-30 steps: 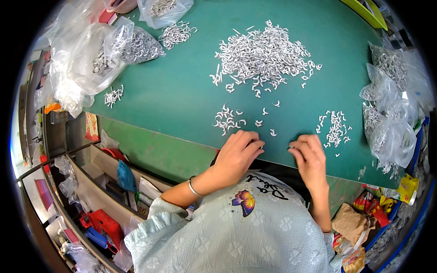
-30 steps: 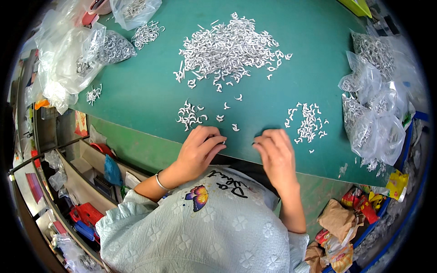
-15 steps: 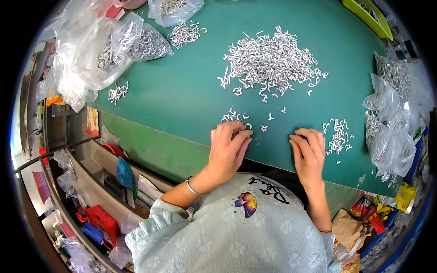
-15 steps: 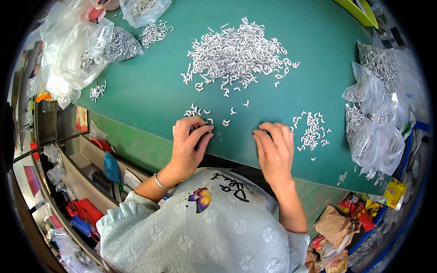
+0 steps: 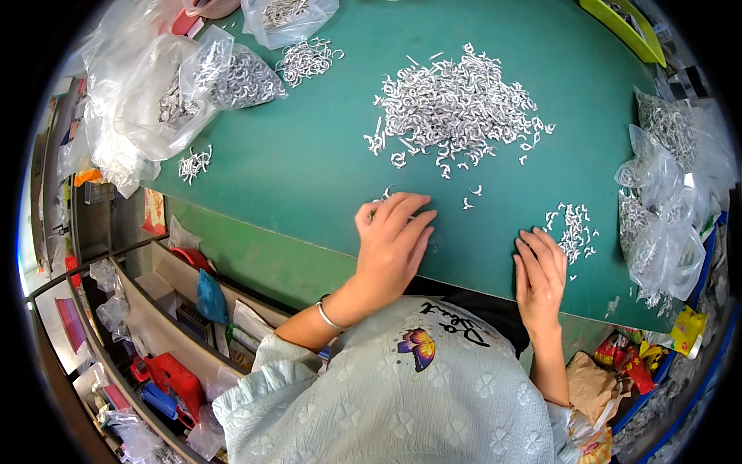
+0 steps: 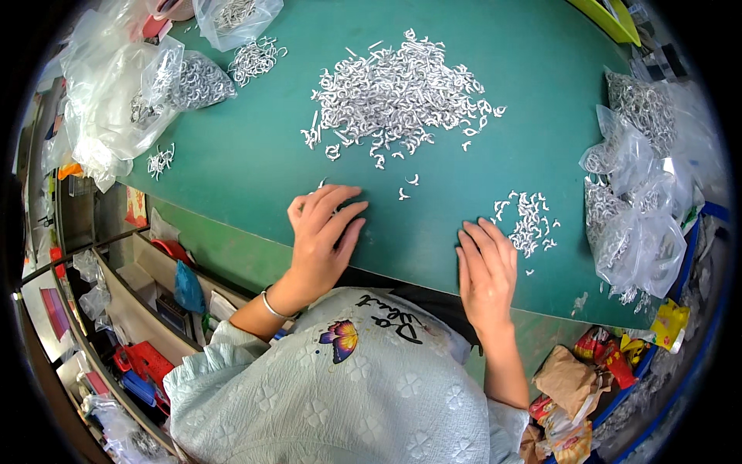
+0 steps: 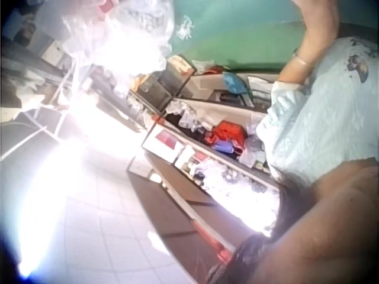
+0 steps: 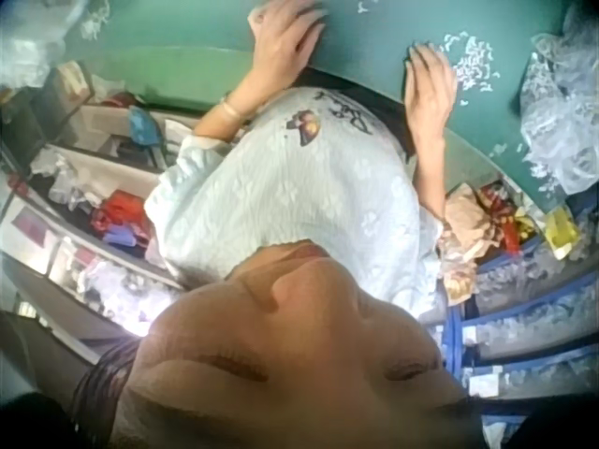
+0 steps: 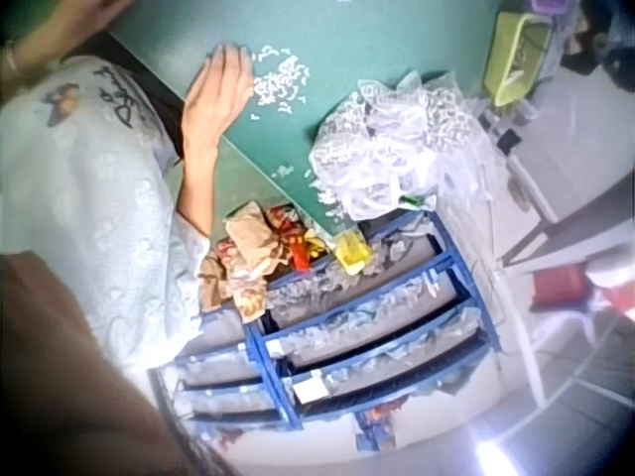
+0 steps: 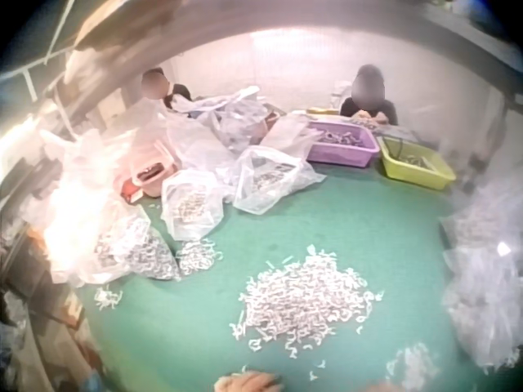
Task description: The person sorts small crescent-shaped metal components on a green workbench, picking them up individually and moving them into different clusters or containers.
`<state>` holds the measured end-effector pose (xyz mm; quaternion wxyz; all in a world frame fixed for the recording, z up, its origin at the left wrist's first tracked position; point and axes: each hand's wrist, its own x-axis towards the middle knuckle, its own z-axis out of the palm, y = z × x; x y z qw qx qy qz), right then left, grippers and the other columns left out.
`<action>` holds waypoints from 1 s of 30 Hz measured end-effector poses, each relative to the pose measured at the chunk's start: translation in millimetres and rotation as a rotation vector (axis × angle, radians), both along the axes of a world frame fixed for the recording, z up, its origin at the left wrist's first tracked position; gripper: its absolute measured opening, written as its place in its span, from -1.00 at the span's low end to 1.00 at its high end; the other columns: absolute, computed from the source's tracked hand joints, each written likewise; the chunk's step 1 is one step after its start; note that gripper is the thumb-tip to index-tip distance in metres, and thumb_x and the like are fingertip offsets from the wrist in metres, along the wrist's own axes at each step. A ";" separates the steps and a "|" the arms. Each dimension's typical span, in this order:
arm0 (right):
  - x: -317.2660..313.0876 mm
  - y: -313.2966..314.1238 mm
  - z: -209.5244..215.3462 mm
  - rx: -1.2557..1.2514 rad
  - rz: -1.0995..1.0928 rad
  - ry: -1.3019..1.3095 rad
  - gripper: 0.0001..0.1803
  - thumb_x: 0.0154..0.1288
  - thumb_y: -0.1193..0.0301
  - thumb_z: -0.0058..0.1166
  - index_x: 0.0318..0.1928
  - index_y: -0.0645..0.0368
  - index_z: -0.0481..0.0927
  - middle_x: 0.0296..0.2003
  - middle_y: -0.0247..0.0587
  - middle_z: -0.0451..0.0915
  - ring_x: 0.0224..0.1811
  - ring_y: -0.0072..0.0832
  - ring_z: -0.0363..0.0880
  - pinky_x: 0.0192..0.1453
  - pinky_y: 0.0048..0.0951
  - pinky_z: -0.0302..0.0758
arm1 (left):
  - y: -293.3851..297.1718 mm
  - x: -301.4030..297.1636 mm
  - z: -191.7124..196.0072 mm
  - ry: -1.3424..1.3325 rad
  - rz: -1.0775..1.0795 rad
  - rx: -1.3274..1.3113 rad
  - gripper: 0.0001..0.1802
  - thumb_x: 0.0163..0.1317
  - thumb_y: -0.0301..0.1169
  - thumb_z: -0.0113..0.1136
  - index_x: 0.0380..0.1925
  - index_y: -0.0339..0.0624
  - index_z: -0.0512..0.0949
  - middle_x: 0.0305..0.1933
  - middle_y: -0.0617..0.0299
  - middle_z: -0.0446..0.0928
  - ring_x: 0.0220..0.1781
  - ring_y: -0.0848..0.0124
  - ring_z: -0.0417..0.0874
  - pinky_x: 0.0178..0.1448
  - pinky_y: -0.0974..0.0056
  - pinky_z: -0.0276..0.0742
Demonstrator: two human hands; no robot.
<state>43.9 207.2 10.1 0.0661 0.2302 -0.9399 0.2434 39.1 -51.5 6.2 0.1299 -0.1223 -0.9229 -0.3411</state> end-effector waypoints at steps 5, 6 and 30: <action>-31.2 -54.3 19.2 0.001 0.078 -0.037 -0.54 0.17 0.50 0.20 0.11 0.31 0.53 0.19 -0.15 0.49 0.31 -0.13 0.36 0.27 -0.04 0.26 | 29.3 -15.1 4.9 -0.002 -0.121 -0.036 -0.55 0.09 -0.53 0.27 0.04 -0.26 0.52 0.15 0.13 0.50 0.19 0.22 0.49 0.22 0.01 0.19; -33.2 -58.5 18.1 0.043 0.092 -0.034 -0.55 0.18 0.49 0.20 0.11 0.30 0.54 0.19 -0.17 0.49 0.32 -0.14 0.35 0.28 -0.01 0.23 | 32.7 -13.9 4.2 -0.011 -0.128 -0.045 -0.54 0.09 -0.54 0.28 0.06 -0.24 0.51 0.15 0.14 0.51 0.20 0.23 0.50 0.22 0.02 0.19; -81.0 -23.6 24.1 0.233 -0.009 -0.044 -0.41 0.30 0.30 0.14 0.27 0.32 0.38 0.35 -0.11 0.33 0.46 -0.20 0.18 0.47 0.13 0.01 | 40.7 -31.4 6.2 -0.131 -0.378 -0.210 -0.48 0.18 -0.55 0.18 0.19 -0.35 0.42 0.38 0.01 0.33 0.46 0.08 0.27 0.49 -0.11 0.11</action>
